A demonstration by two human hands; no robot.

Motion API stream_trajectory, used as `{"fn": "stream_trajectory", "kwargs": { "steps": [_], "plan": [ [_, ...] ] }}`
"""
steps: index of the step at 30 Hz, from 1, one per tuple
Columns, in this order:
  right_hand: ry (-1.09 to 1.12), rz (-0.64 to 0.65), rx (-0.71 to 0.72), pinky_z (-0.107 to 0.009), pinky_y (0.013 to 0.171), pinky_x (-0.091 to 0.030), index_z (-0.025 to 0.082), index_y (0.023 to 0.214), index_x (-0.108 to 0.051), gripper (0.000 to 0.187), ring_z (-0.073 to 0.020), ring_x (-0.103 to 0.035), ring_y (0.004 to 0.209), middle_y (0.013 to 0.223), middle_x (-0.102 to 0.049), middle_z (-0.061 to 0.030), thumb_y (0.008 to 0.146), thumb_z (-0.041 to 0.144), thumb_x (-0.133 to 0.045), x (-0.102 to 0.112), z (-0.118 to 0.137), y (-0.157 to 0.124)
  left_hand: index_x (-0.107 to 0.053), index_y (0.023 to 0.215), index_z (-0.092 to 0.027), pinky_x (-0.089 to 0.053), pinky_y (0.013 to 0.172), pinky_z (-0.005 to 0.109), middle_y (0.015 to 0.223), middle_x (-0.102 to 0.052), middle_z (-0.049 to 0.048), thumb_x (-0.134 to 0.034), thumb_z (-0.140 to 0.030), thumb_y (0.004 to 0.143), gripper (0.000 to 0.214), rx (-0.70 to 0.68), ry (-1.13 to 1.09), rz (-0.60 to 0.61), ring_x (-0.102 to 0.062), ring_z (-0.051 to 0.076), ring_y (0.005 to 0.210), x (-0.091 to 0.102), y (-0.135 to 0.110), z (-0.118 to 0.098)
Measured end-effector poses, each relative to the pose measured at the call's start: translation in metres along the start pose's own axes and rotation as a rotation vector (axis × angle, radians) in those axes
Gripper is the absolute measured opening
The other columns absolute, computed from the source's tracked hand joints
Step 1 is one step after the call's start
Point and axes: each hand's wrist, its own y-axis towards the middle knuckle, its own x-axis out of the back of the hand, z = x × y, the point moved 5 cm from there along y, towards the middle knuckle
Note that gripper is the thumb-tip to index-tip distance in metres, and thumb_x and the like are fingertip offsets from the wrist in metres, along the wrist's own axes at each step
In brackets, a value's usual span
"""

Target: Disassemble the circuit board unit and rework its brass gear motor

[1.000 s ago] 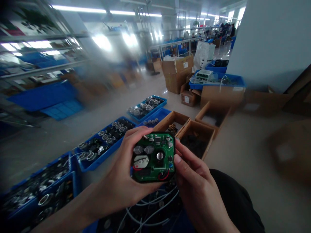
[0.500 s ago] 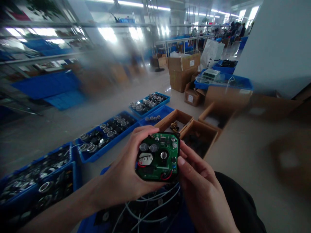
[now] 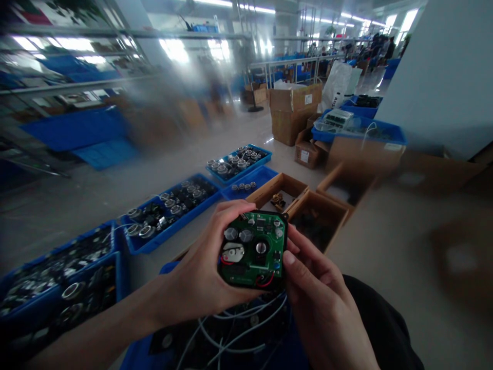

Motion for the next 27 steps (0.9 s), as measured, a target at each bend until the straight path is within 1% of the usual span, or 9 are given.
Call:
{"fn": "stream_trajectory", "kwargs": {
  "steps": [3,7,10,12,15,18,21,24,27],
  "plan": [
    [-0.022,-0.026,-0.004,-0.038,0.098,-0.059,0.028,0.144,-0.059,0.066,-0.0289,-0.057,0.122,0.144,-0.048,-0.0108,0.084,0.038,-0.085,0.001,0.001,0.0,-0.031,0.148,-0.027,-0.043,0.12,0.048,0.148,-0.038,0.0125,-0.09,-0.036,0.069,0.099,-0.008,-0.015,0.0,-0.041,0.03,0.142,-0.001,0.0,0.002],
    [-0.027,-0.015,-0.001,-0.044,0.099,-0.059,0.028,0.143,-0.06,0.063,-0.0309,-0.058,0.12,0.143,-0.048,-0.0118,0.085,0.038,-0.084,-0.002,0.002,0.001,-0.03,0.148,-0.027,-0.043,0.12,0.046,0.148,-0.038,0.0119,-0.091,-0.036,0.069,0.1,-0.01,-0.015,-0.003,-0.041,0.029,0.142,-0.001,0.0,0.003],
    [-0.042,-0.03,0.001,-0.041,0.097,-0.06,0.028,0.143,-0.061,0.063,-0.0288,-0.061,0.114,0.142,-0.049,-0.0118,0.085,0.036,-0.084,-0.001,0.001,0.001,-0.03,0.149,-0.026,-0.043,0.119,0.045,0.148,-0.038,0.0121,-0.09,-0.037,0.071,0.099,-0.008,-0.014,-0.008,-0.042,0.028,0.142,0.0,-0.001,0.004],
    [-0.057,-0.046,-0.002,-0.04,0.096,-0.061,0.028,0.143,-0.061,0.064,-0.0283,-0.062,0.113,0.142,-0.049,-0.0117,0.084,0.036,-0.084,0.0,0.0,0.0,-0.03,0.149,-0.025,-0.044,0.118,0.045,0.148,-0.038,0.0128,-0.089,-0.038,0.071,0.099,-0.033,-0.019,-0.021,-0.042,0.029,0.141,0.001,-0.002,0.006],
    [-0.068,-0.063,-0.002,-0.04,0.096,-0.06,0.027,0.143,-0.061,0.065,-0.0295,-0.061,0.116,0.143,-0.049,-0.0122,0.084,0.038,-0.085,0.0,-0.002,-0.002,-0.029,0.15,-0.022,-0.043,0.118,0.045,0.145,-0.04,0.0139,-0.089,-0.04,0.069,0.103,-0.098,-0.033,-0.048,-0.043,0.029,0.14,0.002,-0.005,0.008],
    [-0.077,-0.069,-0.001,-0.038,0.097,-0.059,0.028,0.141,-0.063,0.063,-0.0288,-0.061,0.117,0.143,-0.049,-0.0121,0.083,0.037,-0.086,-0.003,-0.004,-0.002,-0.029,0.151,-0.02,-0.042,0.119,0.044,0.144,-0.042,0.0144,-0.088,-0.041,0.071,0.102,-0.115,-0.044,-0.052,-0.042,0.028,0.14,0.003,-0.007,0.013],
    [-0.09,-0.051,-0.001,-0.037,0.097,-0.058,0.028,0.141,-0.063,0.06,-0.0286,-0.06,0.118,0.142,-0.049,-0.0124,0.086,0.036,-0.084,-0.008,-0.005,0.0,-0.029,0.15,-0.019,-0.043,0.119,0.043,0.145,-0.042,0.0145,-0.089,-0.042,0.071,0.101,-0.11,-0.059,-0.054,-0.043,0.028,0.14,0.004,-0.009,0.016],
    [-0.088,-0.017,-0.003,-0.038,0.094,-0.06,0.028,0.142,-0.062,0.056,-0.03,-0.059,0.119,0.142,-0.05,-0.0124,0.089,0.035,-0.08,-0.009,-0.006,0.002,-0.03,0.151,-0.019,-0.043,0.119,0.043,0.145,-0.042,0.0145,-0.089,-0.042,0.07,0.103,-0.111,-0.081,-0.057,-0.043,0.028,0.139,0.004,-0.011,0.02],
    [-0.098,0.029,-0.019,-0.041,0.099,-0.058,0.03,0.147,-0.058,0.057,-0.0283,-0.058,0.121,0.138,-0.052,-0.0099,0.092,0.036,-0.074,-0.005,-0.008,0.002,-0.031,0.151,-0.019,-0.043,0.119,0.045,0.144,-0.045,0.0142,-0.09,-0.043,0.069,0.103,-0.117,-0.103,-0.067,-0.045,0.029,0.138,0.003,-0.012,0.023]
  ]
}}
